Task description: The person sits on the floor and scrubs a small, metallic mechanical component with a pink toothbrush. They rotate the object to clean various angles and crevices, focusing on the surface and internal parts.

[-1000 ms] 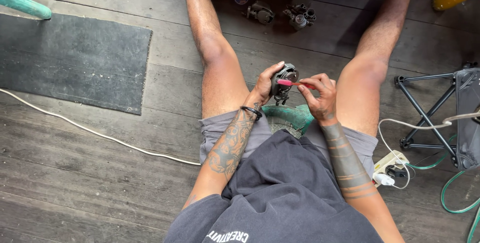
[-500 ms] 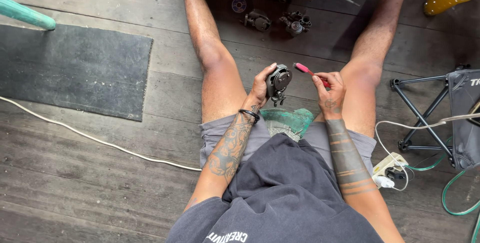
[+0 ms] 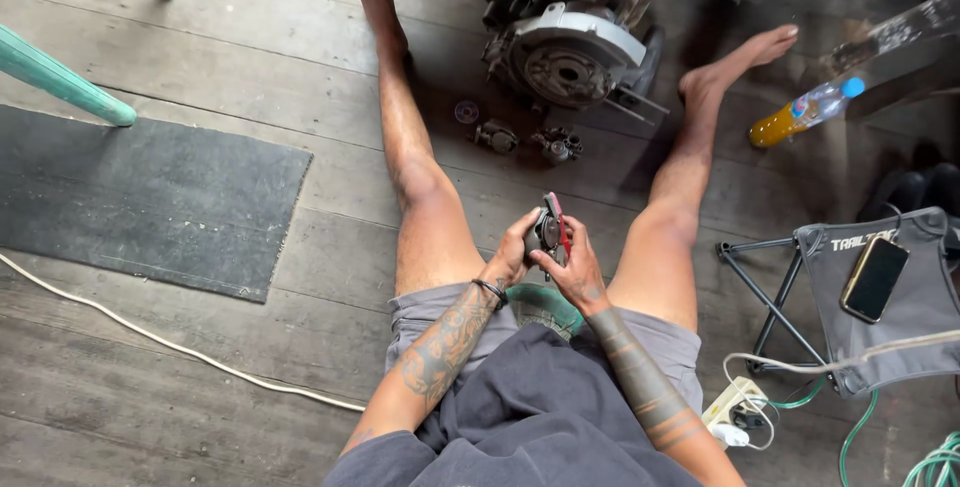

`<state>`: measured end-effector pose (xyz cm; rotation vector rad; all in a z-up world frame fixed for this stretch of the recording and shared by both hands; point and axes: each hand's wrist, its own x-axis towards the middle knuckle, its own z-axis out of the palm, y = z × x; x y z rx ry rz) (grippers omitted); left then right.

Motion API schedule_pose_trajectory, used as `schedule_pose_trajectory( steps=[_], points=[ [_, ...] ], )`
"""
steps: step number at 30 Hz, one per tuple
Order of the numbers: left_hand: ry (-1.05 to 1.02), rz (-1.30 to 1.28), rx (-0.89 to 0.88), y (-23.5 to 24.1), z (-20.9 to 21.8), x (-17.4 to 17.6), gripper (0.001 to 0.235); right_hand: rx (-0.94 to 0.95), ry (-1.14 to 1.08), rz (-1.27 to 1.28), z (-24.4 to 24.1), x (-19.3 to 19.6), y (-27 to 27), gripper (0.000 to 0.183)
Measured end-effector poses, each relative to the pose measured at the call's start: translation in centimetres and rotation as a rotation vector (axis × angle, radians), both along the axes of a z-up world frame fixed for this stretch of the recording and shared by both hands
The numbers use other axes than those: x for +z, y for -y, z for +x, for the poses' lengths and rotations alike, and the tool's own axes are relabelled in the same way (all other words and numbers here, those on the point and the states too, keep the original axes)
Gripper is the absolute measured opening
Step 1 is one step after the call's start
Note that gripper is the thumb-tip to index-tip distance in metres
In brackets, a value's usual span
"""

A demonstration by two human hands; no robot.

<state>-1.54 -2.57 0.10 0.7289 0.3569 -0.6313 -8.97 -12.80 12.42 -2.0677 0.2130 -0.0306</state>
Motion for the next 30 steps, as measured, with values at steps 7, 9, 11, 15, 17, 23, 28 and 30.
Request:
schedule_pose_trajectory(
  steps=[7,9,11,15,17,23,28,30],
  points=[
    [0.182,0.077,0.047,-0.5,0.5,1.0,0.030,-0.036,-0.007,-0.131,1.1,3.2,-1.0,0.068],
    [0.103,-0.075,0.070,-0.4,1.2,-1.1,0.044,-0.017,0.036,-0.195,2.0,3.3,-1.5,0.059],
    [0.109,-0.095,0.085,-0.9,1.6,-1.4,0.047,-0.017,0.040,-0.212,2.4,3.1,-2.1,0.060],
    [0.102,-0.155,0.140,-1.4,2.3,-3.0,0.054,0.022,0.024,-0.250,4.0,2.1,-2.9,0.059],
    [0.097,-0.190,0.172,-2.3,2.7,-2.3,0.054,0.029,0.011,-0.279,4.6,2.3,-3.7,0.057],
    [0.082,-0.214,0.350,-3.9,3.4,-3.1,0.058,0.075,-0.008,-0.356,5.9,4.8,-6.8,0.057],
    [0.030,-0.218,0.432,-5.5,3.4,-2.3,0.057,0.153,-0.017,-0.416,7.1,6.1,-8.5,0.060],
    [-0.040,-0.248,0.473,-5.7,3.5,-1.4,0.057,0.221,-0.019,-0.401,7.3,7.1,-8.6,0.056]
  ],
)
